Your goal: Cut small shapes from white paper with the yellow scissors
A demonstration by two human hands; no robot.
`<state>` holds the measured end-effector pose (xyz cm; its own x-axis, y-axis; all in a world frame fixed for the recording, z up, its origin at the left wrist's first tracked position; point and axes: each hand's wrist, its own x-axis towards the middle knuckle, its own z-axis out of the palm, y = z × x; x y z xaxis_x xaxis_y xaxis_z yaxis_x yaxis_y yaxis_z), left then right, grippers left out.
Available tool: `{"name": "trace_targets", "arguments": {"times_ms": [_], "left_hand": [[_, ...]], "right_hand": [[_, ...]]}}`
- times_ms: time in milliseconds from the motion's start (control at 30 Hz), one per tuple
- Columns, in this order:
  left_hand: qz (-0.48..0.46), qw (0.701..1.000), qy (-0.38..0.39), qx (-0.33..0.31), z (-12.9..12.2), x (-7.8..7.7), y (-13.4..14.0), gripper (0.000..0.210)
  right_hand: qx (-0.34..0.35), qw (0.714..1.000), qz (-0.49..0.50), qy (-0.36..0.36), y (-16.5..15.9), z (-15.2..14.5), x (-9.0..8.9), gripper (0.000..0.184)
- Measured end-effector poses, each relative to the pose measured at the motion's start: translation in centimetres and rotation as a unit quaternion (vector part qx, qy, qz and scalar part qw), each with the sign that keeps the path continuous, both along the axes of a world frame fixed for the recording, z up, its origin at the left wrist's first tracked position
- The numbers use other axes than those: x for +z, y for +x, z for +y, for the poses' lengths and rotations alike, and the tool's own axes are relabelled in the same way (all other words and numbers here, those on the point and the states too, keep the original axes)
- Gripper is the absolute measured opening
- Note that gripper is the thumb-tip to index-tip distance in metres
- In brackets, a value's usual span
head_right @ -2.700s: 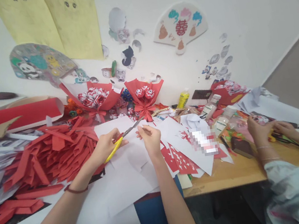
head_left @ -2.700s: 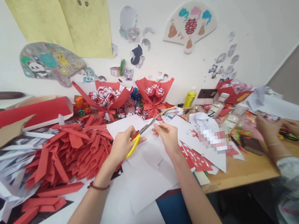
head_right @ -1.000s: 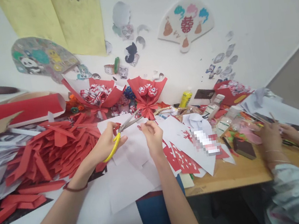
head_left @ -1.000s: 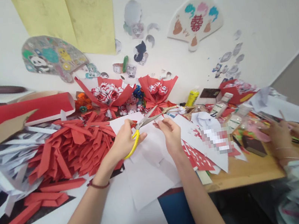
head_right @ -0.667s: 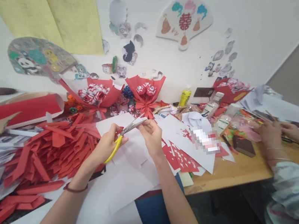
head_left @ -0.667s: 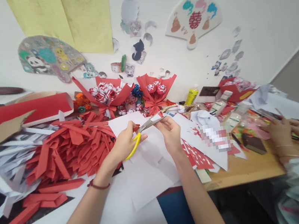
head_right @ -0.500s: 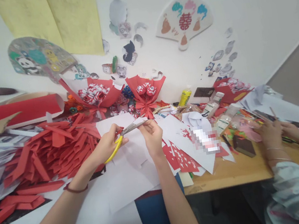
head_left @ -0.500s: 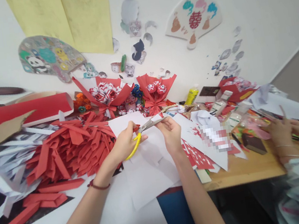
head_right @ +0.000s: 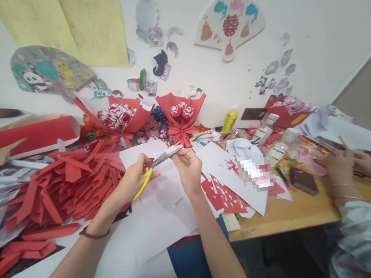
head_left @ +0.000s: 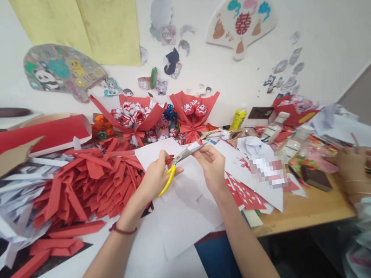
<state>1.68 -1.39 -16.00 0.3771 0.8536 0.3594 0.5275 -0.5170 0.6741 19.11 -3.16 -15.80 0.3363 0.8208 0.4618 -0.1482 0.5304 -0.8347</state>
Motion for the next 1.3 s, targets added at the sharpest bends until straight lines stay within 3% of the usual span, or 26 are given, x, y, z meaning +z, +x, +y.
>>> {"name": "trace_targets", "arguments": {"times_ms": [700,1300], "left_hand": [[0.008,1.0,0.002,0.007,-1.1,0.9,0.5,0.032],[-0.021,1.0,-0.015,0.01,-1.3,-0.3,1.8,0.032]], "right_hand": [[0.008,0.996,0.085,-0.012,-1.2,-0.2,-0.3,0.024],[0.059,0.984,0.166,-0.022,-2.2,-0.4,-0.4,0.028]]}}
